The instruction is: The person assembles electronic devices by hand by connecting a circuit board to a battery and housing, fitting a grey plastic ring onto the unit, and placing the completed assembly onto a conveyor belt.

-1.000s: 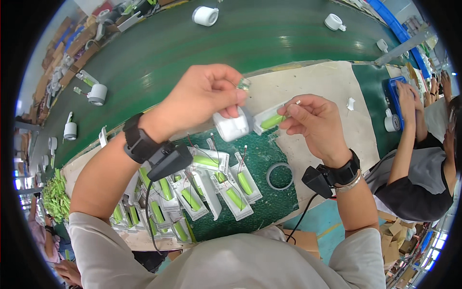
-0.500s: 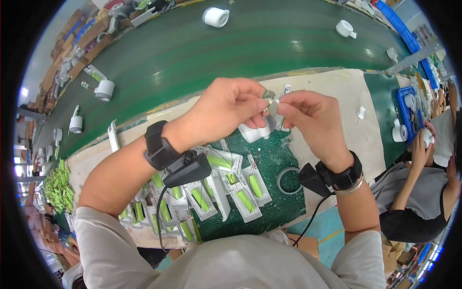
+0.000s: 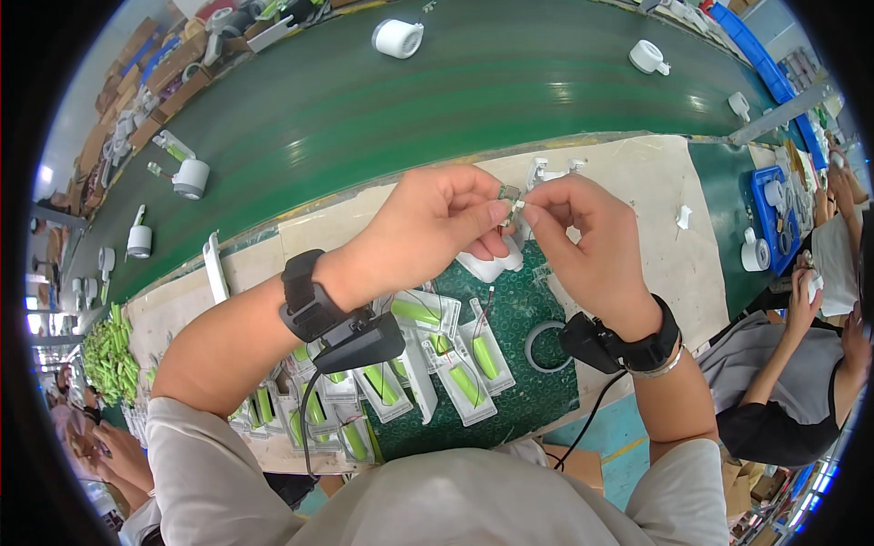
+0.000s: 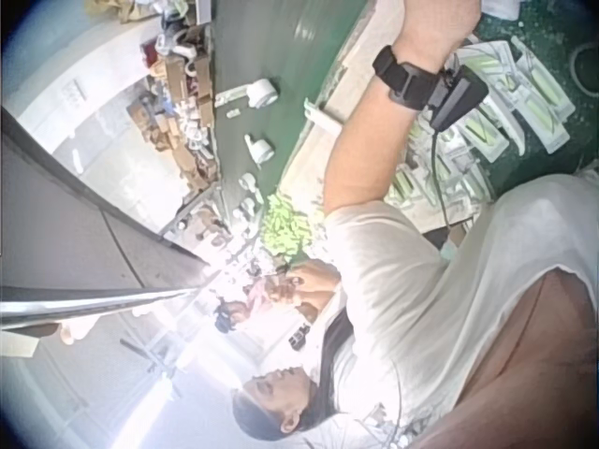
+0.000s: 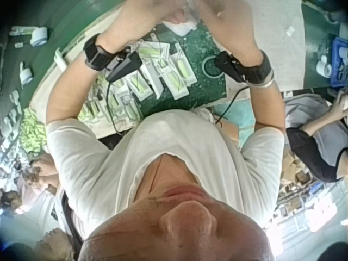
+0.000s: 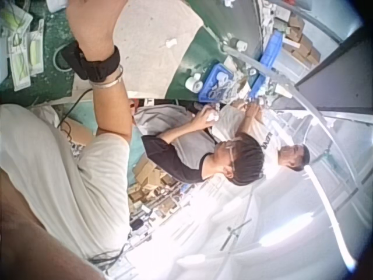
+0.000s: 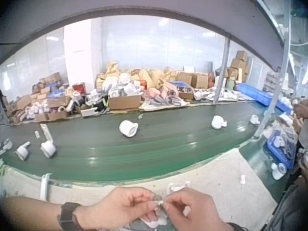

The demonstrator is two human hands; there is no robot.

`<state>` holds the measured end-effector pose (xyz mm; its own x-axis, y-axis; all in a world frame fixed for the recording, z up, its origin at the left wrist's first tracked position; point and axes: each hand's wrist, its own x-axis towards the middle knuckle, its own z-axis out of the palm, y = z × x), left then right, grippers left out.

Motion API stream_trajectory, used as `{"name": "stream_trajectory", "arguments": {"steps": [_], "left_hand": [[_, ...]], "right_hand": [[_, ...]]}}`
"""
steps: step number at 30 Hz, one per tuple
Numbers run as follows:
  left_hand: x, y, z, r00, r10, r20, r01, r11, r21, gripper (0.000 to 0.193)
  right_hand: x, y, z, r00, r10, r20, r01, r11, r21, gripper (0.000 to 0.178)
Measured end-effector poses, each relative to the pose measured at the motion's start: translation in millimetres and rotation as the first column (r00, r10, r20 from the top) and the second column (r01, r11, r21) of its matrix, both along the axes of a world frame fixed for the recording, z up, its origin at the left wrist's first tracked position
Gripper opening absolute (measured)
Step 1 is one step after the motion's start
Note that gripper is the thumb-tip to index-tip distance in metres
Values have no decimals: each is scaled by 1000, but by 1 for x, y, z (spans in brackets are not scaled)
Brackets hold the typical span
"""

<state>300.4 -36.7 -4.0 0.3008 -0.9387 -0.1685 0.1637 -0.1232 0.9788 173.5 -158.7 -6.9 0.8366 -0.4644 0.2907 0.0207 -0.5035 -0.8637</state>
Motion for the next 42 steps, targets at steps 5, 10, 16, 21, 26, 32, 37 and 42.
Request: {"name": "stream_trajectory", "arguments": {"steps": [5,10,16,21,26,32,37,42], "left_hand": [[-1,1,1,999,19,-32,-18,1000,22,13],[-3,2,0,1000,13,-12,-12,1000,26,13],[-16,7,-3,978,81,191,-83,997,1,11],[-20,10,-2,850,148,506,-147,988,-41,10],[-23,13,-2,749,191,635,-156,982,-111,8],[-13,13,2,871,105,480,-81,994,-71,13],[8,7,22,993,-114,15,115,986,-123,31],[8,18,51,985,-95,-145,69,982,-174,36]], "right_hand": [[-1,1,-1,1000,6,25,-5,1000,-26,5],[-1,1,2,1000,29,-2,-29,997,-73,4],[-3,13,-4,998,-53,19,55,994,-96,4],[-4,36,0,984,-155,-92,175,942,286,4],[-9,50,2,983,-182,20,168,941,293,7],[-7,35,7,992,-101,-74,113,975,189,9],[-5,7,19,995,-84,46,77,988,133,9],[-45,15,14,932,-188,309,138,975,176,21]]}}
